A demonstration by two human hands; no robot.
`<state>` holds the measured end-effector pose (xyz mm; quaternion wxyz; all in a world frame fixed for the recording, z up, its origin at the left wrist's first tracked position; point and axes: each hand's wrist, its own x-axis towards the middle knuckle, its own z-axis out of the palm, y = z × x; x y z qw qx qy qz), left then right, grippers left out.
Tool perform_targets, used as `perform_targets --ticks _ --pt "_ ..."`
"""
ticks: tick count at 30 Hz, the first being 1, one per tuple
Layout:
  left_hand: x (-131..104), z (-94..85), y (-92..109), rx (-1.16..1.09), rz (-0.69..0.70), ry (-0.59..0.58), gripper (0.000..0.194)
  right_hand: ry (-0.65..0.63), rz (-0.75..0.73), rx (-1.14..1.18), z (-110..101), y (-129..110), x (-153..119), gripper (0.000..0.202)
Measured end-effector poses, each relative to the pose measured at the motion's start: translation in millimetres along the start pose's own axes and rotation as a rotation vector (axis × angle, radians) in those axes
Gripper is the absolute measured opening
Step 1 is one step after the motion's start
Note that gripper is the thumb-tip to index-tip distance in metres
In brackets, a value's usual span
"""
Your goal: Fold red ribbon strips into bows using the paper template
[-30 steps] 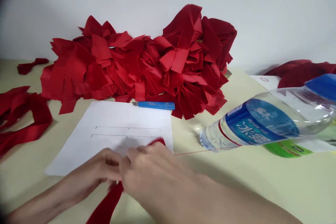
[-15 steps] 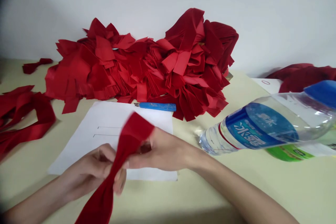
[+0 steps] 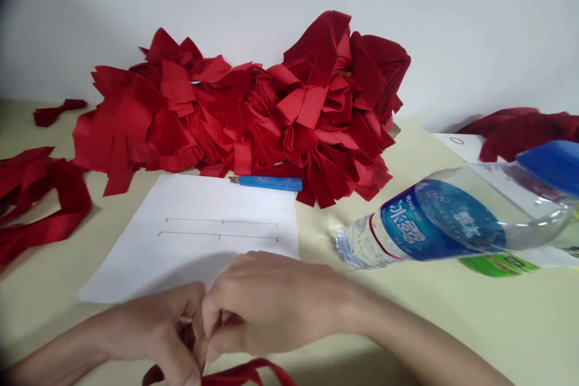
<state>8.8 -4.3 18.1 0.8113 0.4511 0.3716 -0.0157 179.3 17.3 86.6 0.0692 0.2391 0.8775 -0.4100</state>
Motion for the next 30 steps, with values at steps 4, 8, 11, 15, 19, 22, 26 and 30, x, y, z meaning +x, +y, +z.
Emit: perform_targets --ticks 4,8,11,15,19,22,26,30 --pt "-0.4 -1.1 3.9 0.014 0.125 0.151 0.011 0.18 0.143 -0.118 11.5 -10.1 -9.5 0.019" --pt "-5.1 -8.0 11.1 -0.144 0.25 0.38 0.011 0.405 0.214 -0.213 21.9 -6.0 -10.0 0.02" --pt "-7.8 -13.2 13.1 -0.313 0.322 0.364 0.017 0.522 0.242 -0.18 17.8 -3.1 -7.1 0.019" --pt "-9.5 -16.1 13.5 -0.449 0.413 0.306 0.021 0.549 0.24 0.07 1.1 2.0 -5.2 0.021" --pt "-10.0 -12.9 12.0 -0.473 0.493 0.196 0.021 0.352 0.161 0.47 -13.7 15.1 -3.3 0.014" --pt "-7.7 -7.1 7.6 -0.517 0.486 0.039 0.022 0.19 0.094 0.682 -16.2 23.1 0.3 0.008" --pt "-5.5 -2.1 2.3 -0.519 0.439 -0.045 0.023 0.118 0.069 0.821 -12.2 28.3 5.0 0.005" --pt "-7.2 -4.3 2.1 -0.577 0.521 0.081 0.016 0.069 0.034 0.865 -12.5 34.7 6.4 0.008"
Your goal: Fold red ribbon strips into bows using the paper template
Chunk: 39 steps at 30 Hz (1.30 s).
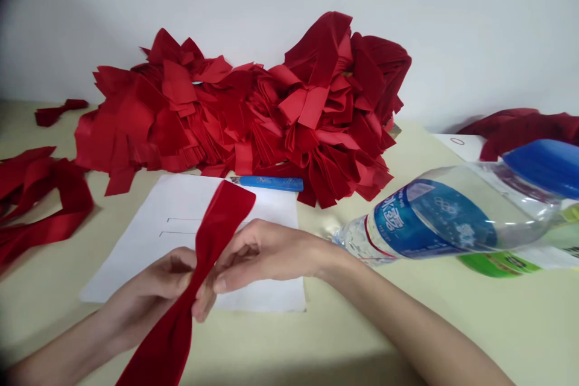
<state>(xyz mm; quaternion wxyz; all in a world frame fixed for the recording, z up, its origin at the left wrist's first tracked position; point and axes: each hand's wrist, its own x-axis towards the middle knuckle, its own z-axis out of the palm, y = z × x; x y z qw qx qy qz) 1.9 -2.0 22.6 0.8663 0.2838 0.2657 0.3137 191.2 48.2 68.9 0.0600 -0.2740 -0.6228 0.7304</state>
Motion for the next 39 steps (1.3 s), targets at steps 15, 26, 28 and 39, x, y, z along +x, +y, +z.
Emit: perform_targets --ticks 15,26,28,39 --pt "1.3 16.4 -11.3 0.598 -0.337 0.088 0.015 0.141 0.071 -0.772 37.7 -9.8 -14.8 0.01" --pt "2.4 0.2 8.2 0.182 0.014 0.195 0.02 0.492 -0.023 -0.747 31.0 -12.1 -19.4 0.02" --pt "1.3 -0.3 8.2 0.174 0.039 0.119 0.022 0.351 0.005 -0.541 18.3 -16.5 -18.1 0.016" --pt "-6.9 18.5 -9.7 0.822 -0.288 0.167 0.008 -0.085 0.072 -0.614 20.6 3.1 -3.6 0.005"
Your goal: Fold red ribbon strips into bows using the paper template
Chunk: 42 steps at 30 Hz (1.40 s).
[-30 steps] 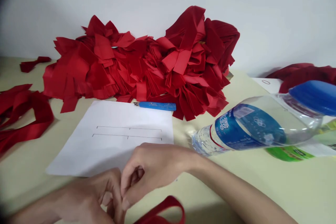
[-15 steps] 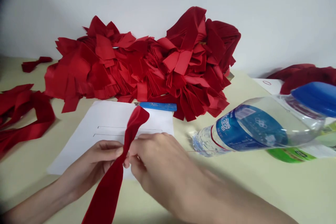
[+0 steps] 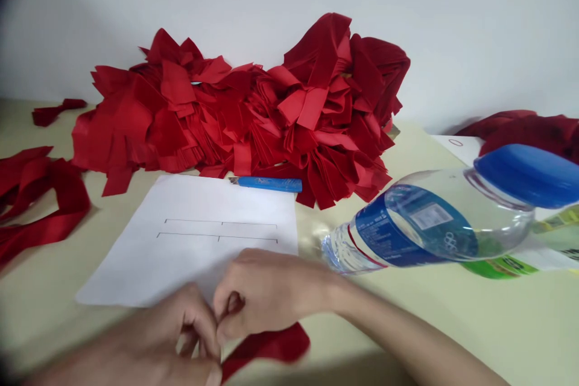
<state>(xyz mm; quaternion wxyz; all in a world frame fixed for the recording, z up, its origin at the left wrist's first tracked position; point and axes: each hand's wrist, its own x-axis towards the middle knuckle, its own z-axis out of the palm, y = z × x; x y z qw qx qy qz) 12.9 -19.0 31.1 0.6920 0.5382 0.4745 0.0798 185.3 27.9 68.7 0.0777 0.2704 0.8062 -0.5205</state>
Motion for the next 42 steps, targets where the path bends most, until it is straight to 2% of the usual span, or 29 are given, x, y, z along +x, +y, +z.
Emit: perform_targets --ticks 2,4,6,8,10,13,16,19,21,23,25,28,30,32,34,38,42 --pt "5.7 -0.9 -1.6 0.014 0.018 0.109 0.019 0.217 0.044 -0.199 11.3 -6.3 -5.7 0.012" --pt "11.1 -6.2 -1.6 -0.079 0.029 0.187 0.021 0.423 0.097 -0.296 20.6 -11.5 -10.6 0.017" --pt "13.1 -13.1 0.2 -0.256 0.067 0.224 0.02 0.541 0.123 -0.298 23.8 -13.8 -13.0 0.018" --pt "12.2 -18.9 2.3 -0.436 0.124 0.201 0.019 0.565 0.121 -0.22 18.3 -13.3 -13.2 0.02" --pt "10.5 -22.4 2.7 -0.548 0.18 0.137 0.019 0.509 0.101 -0.067 6.1 -10.6 -12.5 0.021" --pt "9.5 -24.0 -1.0 -0.605 0.261 -0.022 0.019 0.315 0.038 0.268 -12.5 -3.6 -10.4 0.017" --pt "7.4 -23.3 -4.3 -0.566 0.217 -0.232 0.014 0.121 -0.052 0.554 -18.1 5.4 -5.9 0.014" --pt "0.3 -20.7 -0.9 -0.361 0.092 -0.341 0.008 -0.08 -0.051 0.615 -10.5 9.8 -1.0 0.012" --pt "-4.2 -17.6 3.8 -0.169 0.05 -0.319 0.007 -0.114 -0.006 0.492 -2.5 6.3 0.2 0.012" --pt "-4.8 -14.2 7.0 -0.037 -0.004 -0.209 0.008 0.003 0.026 0.234 5.9 -2.4 -0.7 0.007" --pt "-0.5 -12.3 7.0 -0.019 -0.063 -0.059 0.011 0.202 0.075 -0.102 14.5 -12.7 -2.3 0.011" --pt "9.3 -14.6 3.3 -0.161 -0.002 0.116 0.018 0.477 0.17 -0.498 25.2 -21.5 -3.0 0.012" --pt "12.9 -18.4 1.3 -0.329 0.081 0.175 0.016 0.604 0.187 -0.529 27.3 -19.7 -2.2 0.013" --pt "13.5 -22.0 0.5 -0.495 0.136 0.163 0.013 0.68 0.16 -0.37 23.5 -13.3 -1.4 0.016" --pt "12.7 -24.1 0.3 -0.598 0.177 0.117 0.015 0.679 0.118 -0.123 15.1 -5.8 -0.7 0.019" --pt "13.0 -26.2 -2.0 -0.639 0.26 0.053 0.02 0.492 0.016 0.354 -2.4 1.5 1.2 0.017" --pt "15.5 -28.5 -5.9 -0.673 0.298 -0.025 0.017 0.42 -0.062 0.606 -7.1 0.3 3.0 0.015"
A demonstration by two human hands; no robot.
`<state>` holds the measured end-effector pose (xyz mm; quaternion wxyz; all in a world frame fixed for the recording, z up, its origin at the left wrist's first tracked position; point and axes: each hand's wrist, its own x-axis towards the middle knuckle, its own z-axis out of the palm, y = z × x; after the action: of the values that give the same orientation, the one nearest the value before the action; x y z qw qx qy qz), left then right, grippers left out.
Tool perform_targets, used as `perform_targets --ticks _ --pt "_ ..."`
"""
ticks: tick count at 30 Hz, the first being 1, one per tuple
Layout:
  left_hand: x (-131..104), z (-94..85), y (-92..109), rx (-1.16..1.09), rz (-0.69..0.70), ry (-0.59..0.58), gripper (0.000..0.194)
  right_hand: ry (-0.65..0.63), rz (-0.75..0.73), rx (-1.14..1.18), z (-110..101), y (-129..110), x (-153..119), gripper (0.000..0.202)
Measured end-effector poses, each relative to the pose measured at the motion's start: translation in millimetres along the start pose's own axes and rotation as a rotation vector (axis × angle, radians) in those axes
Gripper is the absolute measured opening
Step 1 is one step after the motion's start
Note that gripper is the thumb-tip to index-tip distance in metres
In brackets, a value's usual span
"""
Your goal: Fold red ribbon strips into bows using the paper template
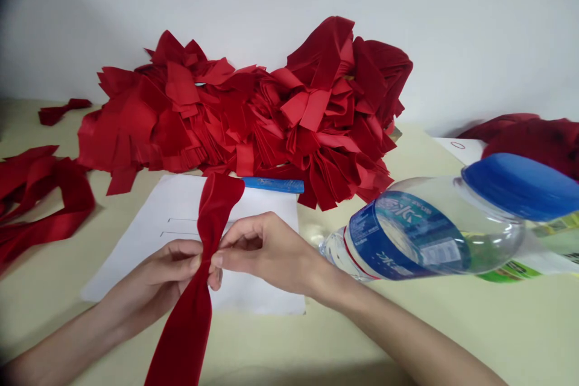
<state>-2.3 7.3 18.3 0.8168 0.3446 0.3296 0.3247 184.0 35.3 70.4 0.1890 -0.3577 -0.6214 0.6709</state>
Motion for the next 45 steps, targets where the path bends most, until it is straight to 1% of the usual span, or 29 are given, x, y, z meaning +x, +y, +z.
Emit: perform_targets --ticks 4,6,7,9,12,14,16,19,22,24,26,28,29,30,32,34,35,37,40,42,43,45 --pt "1.3 -2.2 -3.0 -0.107 -0.044 -0.09 0.014 -0.111 0.003 0.105 1.0 3.3 -0.4 0.021" --pt "1.9 -1.9 -4.4 -0.14 -0.073 -0.081 0.013 -0.112 0.0 0.115 1.0 5.1 0.0 0.022" --pt "2.2 -1.5 -4.6 -0.142 -0.073 -0.056 0.011 -0.091 -0.003 0.11 0.8 5.8 0.6 0.021" --pt "2.8 -0.2 -3.8 -0.101 -0.032 0.033 0.007 -0.013 -0.004 0.083 0.2 7.2 2.6 0.02" --pt "2.7 2.2 0.4 0.077 0.041 0.2 0.004 0.088 0.009 0.031 -1.6 11.5 7.0 0.024" --pt "2.0 3.5 2.9 0.188 0.045 0.252 0.005 0.119 0.018 0.01 -2.8 16.1 9.8 0.027" --pt "1.8 3.9 3.3 0.234 0.04 0.237 0.008 0.118 0.029 0.011 -3.1 20.8 11.8 0.029" --pt "3.2 2.9 0.2 0.244 0.029 0.219 0.009 0.08 0.023 0.033 -1.7 25.2 13.3 0.028" --pt "5.2 1.4 -1.9 0.268 0.033 0.225 0.009 0.045 0.015 0.08 -1.1 24.9 13.6 0.025" --pt "5.3 0.9 -1.1 0.264 0.04 0.197 0.01 0.023 0.029 0.109 -2.4 22.9 13.6 0.024" --pt "4.4 0.8 0.6 0.248 0.04 0.164 0.012 0.001 0.042 0.091 -5.0 21.1 13.6 0.021" --pt "3.6 0.5 1.9 0.258 0.044 0.156 0.013 0.009 0.051 0.014 -8.4 21.3 14.2 0.02" --pt "3.4 0.2 2.3 0.277 0.048 0.16 0.013 0.048 0.049 -0.048 -10.4 22.7 14.8 0.021" --pt "3.6 0.0 2.4 0.304 0.052 0.165 0.014 0.121 0.04 -0.13 -12.6 25.0 15.7 0.022" --pt "4.4 0.2 2.0 0.353 0.05 0.187 0.015 0.332 0.003 -0.344 -18.0 31.9 18.5 0.026" --pt "5.4 1.2 1.1 0.388 0.045 0.214 0.014 0.504 -0.03 -0.566 -25.4 40.3 22.4 0.039" --pt "5.8 2.0 0.6 0.402 0.042 0.226 0.013 0.546 -0.029 -0.654 -29.7 44.4 24.6 0.047" --pt "6.2 3.7 -0.5 0.429 0.037 0.246 0.012 0.571 0.005 -0.766 -39.0 51.0 29.3 0.059" --pt "6.1 5.3 -1.8 0.449 0.04 0.273 0.014 0.624 0.086 -0.875 -51.2 55.5 35.3 0.07" --pt "5.9 5.5 -2.4 0.447 0.05 0.279 0.015 0.672 0.143 -1.011 -55.8 55.7 37.5 0.069" --pt "5.8 5.4 -2.5 0.443 0.055 0.278 0.015 0.694 0.166 -1.088 -56.9 55.4 37.9 0.066" --pt "5.9 4.9 -2.4 0.434 0.064 0.278 0.015 0.727 0.176 -1.206 -57.0 54.9 37.2 0.053"
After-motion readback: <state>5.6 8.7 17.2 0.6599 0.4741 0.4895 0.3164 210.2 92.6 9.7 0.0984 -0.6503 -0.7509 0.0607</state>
